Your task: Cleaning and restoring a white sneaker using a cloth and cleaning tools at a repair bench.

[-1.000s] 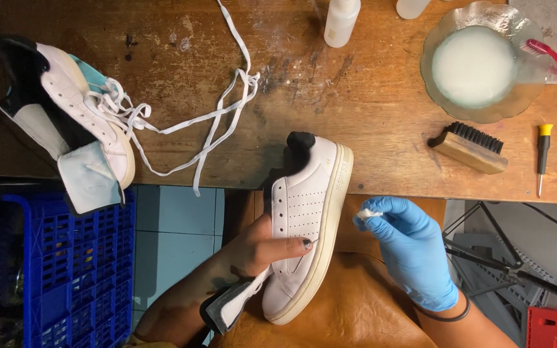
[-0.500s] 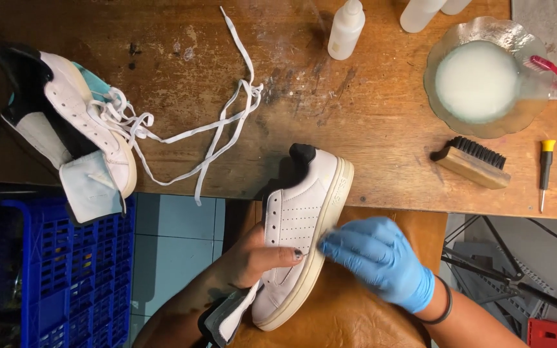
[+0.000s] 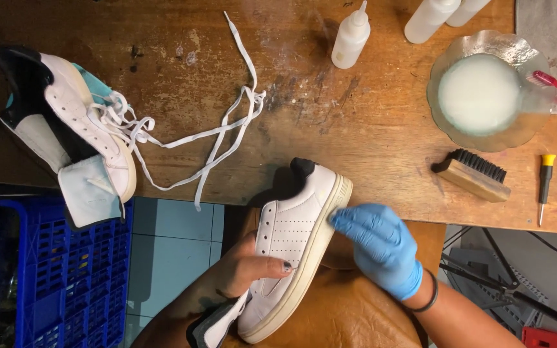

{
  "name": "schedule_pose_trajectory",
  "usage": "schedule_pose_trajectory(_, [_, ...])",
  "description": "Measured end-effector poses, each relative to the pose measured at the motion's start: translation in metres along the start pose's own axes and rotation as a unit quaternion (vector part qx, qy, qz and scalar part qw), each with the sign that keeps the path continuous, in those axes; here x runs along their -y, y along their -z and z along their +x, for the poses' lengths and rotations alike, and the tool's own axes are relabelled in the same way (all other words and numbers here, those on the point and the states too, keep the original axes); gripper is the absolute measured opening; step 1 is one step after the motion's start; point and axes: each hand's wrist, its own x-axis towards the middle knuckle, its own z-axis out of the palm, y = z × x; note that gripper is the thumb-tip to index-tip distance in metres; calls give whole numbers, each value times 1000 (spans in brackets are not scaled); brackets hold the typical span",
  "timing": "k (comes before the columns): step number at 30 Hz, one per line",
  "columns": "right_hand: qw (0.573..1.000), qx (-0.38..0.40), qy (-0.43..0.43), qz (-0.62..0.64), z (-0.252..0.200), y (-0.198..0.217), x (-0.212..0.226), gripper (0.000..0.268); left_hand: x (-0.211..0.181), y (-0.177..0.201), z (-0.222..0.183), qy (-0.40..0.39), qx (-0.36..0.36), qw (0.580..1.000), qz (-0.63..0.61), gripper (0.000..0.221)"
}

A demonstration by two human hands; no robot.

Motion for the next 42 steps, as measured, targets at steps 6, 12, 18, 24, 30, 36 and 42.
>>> schedule_pose_trajectory(6, [991, 93, 75, 62, -30, -9, -10, 29, 2, 7, 0, 28, -7, 1000, 12, 46])
schedule_pose_trajectory(12, [994, 31, -1, 106, -20, -13, 14, 32, 123, 78, 35, -87, 9, 996, 16, 45])
schedule_pose_trajectory(18, [997, 3, -13, 76, -2, -14, 10, 30, 137, 83, 44, -174, 17, 981, 80, 37])
schedule_pose_trajectory(24, [987, 97, 49, 119, -27, -10, 10, 38, 91, 50, 22, -101, -1, 994, -35, 37])
schedule_pose_trajectory(30, [998, 34, 17, 59, -22, -11, 9, 41, 84, 44, 18, -82, -4, 996, -34, 42])
schedule_pose_trajectory(36, [986, 104, 61, 113, -26, -7, -4, 33, 102, 54, 22, -174, 13, 983, 48, 30])
schedule_pose_trajectory(42, [997, -40, -54, 40, 5, -4, -3, 24, 78, 40, 17, -90, 1, 996, -22, 43])
